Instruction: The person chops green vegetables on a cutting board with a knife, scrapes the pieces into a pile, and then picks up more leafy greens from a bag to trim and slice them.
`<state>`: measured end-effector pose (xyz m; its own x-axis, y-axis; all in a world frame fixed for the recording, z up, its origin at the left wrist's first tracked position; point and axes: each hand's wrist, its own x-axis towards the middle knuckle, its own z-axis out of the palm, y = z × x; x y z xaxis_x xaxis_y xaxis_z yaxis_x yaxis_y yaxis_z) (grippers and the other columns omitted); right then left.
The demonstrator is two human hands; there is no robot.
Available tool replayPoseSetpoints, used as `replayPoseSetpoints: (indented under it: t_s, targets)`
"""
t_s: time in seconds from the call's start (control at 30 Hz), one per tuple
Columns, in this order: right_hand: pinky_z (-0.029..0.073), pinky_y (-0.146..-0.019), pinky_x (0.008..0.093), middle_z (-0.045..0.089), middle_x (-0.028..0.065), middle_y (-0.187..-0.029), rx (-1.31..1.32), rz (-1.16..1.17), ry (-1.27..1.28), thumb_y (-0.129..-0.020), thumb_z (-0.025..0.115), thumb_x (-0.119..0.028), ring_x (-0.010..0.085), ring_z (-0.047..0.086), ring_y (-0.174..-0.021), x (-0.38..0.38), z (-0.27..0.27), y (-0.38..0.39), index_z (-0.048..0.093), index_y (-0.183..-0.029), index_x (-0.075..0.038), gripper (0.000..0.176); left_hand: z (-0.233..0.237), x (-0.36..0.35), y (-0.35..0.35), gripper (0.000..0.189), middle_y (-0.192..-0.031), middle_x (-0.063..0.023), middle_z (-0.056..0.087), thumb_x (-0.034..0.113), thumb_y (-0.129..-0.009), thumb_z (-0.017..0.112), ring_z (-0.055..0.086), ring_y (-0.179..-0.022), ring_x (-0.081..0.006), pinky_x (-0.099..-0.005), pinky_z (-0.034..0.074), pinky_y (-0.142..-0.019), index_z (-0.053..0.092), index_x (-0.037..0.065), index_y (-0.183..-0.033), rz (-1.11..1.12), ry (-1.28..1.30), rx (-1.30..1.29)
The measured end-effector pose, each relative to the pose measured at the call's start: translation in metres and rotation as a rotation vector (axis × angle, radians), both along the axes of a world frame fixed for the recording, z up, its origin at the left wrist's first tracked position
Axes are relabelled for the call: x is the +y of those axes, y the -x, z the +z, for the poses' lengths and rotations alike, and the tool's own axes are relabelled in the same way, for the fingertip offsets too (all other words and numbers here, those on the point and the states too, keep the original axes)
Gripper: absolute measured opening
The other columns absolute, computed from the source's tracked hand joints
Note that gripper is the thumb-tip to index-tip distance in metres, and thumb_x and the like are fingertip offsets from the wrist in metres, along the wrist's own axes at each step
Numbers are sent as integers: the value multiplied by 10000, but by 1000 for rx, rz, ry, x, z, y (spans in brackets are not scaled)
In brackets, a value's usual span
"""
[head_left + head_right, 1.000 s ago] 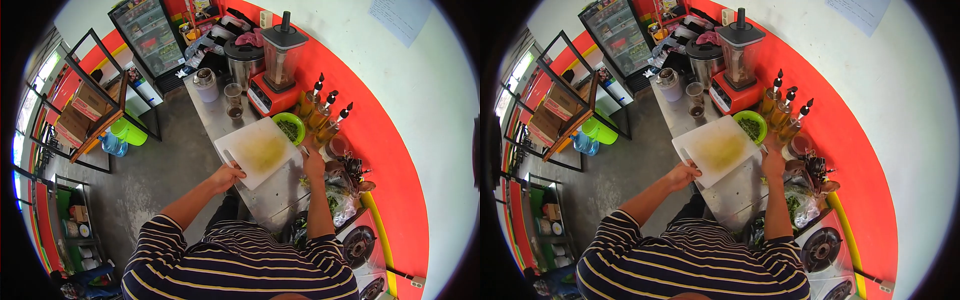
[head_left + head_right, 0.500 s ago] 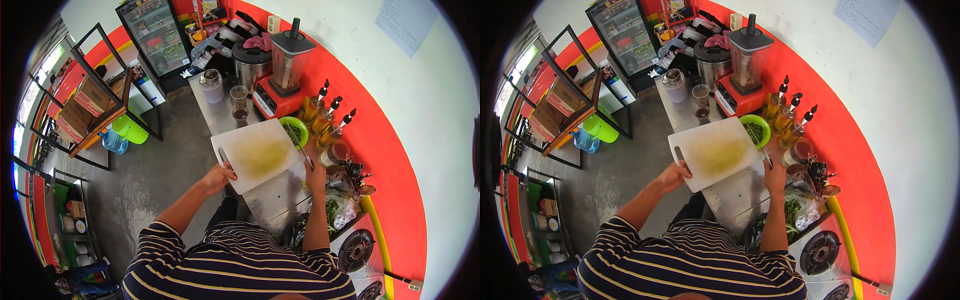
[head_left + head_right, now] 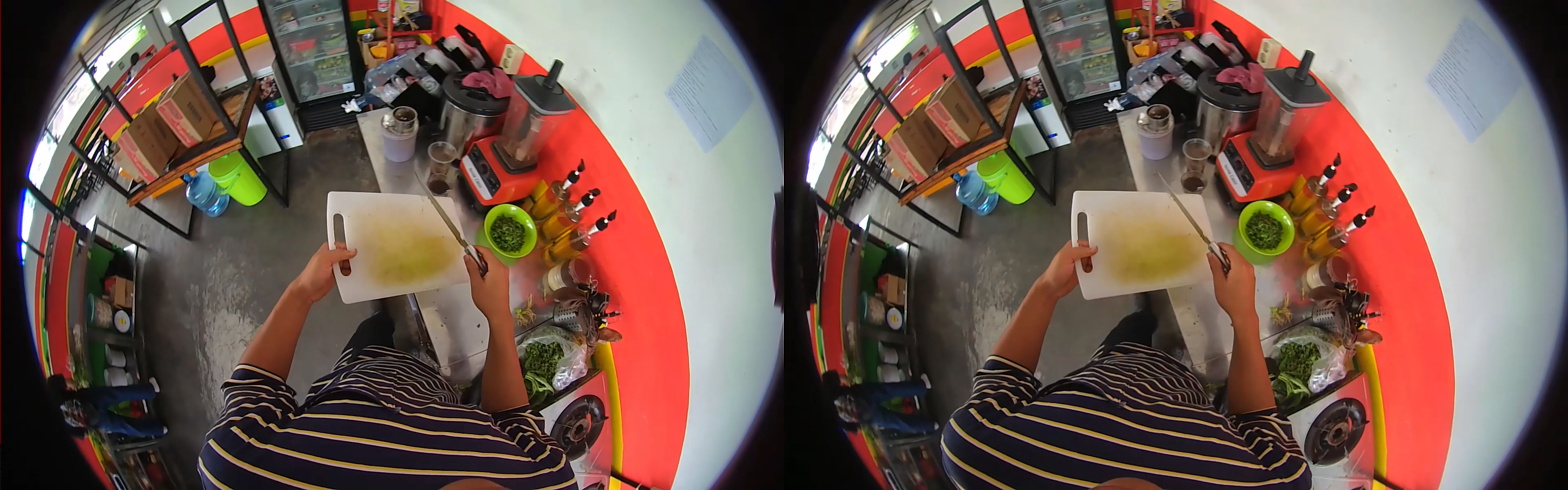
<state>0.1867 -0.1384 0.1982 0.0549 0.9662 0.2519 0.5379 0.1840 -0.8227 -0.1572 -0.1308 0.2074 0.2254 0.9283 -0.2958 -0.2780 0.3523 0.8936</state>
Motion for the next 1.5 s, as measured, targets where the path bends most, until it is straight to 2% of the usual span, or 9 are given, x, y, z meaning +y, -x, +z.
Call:
replayPoseSetpoints:
  t_s: [0.13, 0.4, 0.7, 0.97, 1.07, 1.2, 1.37, 1.5]
  targets:
    - [494, -655, 364, 681, 182, -859, 14, 25, 13, -922, 691, -206, 283, 633, -685, 3, -8, 22, 659, -1088, -11, 258, 6, -7, 13, 155, -740, -36, 599, 145, -909, 624, 528, -658, -119, -265, 420, -620, 632, 42, -793, 73, 40, 43]
    - [504, -658, 375, 695, 169, -884, -46, -121, 114, -884, 723, -214, 294, 637, -699, 1, -20, 30, 661, -1089, -32, 281, -20, 44, 13, 226, -681, -25, 587, 192, -926, 621, 529, -604, -107, -253, 402, -570, 632, 41, -758, -151, 31, 75]
    - [528, -753, 385, 701, 177, -927, -24, -460, 100, -835, 747, -144, 321, 683, -814, -13, -29, 33, 656, -1068, -20, 279, -34, 149, -16, 163, -760, -20, 648, 173, -898, 635, 533, -640, -84, -238, 408, -578, 699, 23, -886, -641, 34, 19]
    - [507, -788, 425, 677, 188, -949, -103, -819, 121, -814, 733, -131, 364, 647, -864, -49, -44, 54, 633, -1061, -1, 296, -52, 199, -76, 136, -766, -6, 639, 171, -903, 654, 537, -637, -80, -226, 429, -604, 681, 39, -901, -1017, 125, -3]
    - [502, -793, 428, 667, 195, -955, -71, -986, 193, -818, 728, -128, 364, 643, -870, -67, -58, 69, 625, -1076, -1, 305, -73, 206, -97, 118, -760, 7, 621, 170, -913, 657, 536, -645, -79, -231, 432, -613, 670, 54, -891, -1155, 178, -23]
    - [499, -834, 453, 651, 229, -1031, -65, -1113, 256, -853, 700, -116, 408, 629, -946, -88, -90, 88, 603, -1116, 14, 309, -116, 203, -122, 120, -782, 14, 597, 187, -922, 660, 530, -684, -76, -246, 439, -631, 652, 72, -892, -1277, 265, -1]
    - [483, -883, 492, 625, 264, -1093, -31, -1215, 279, -882, 673, -107, 453, 603, -1017, -104, -141, 112, 567, -1174, 12, 333, -141, 204, -145, 178, -747, 12, 549, 236, -929, 675, 518, -693, -93, -259, 444, -657, 636, 76, -860, -1367, 298, 90]
    - [470, -900, 520, 603, 273, -1131, -29, -1281, 351, -892, 667, -117, 471, 585, -1040, -105, -155, 130, 527, -1219, -5, 373, -165, 210, -156, 169, -753, 19, 542, 241, -922, 683, 511, -689, -103, -266, 444, -667, 616, 97, -864, -1440, 301, 104]
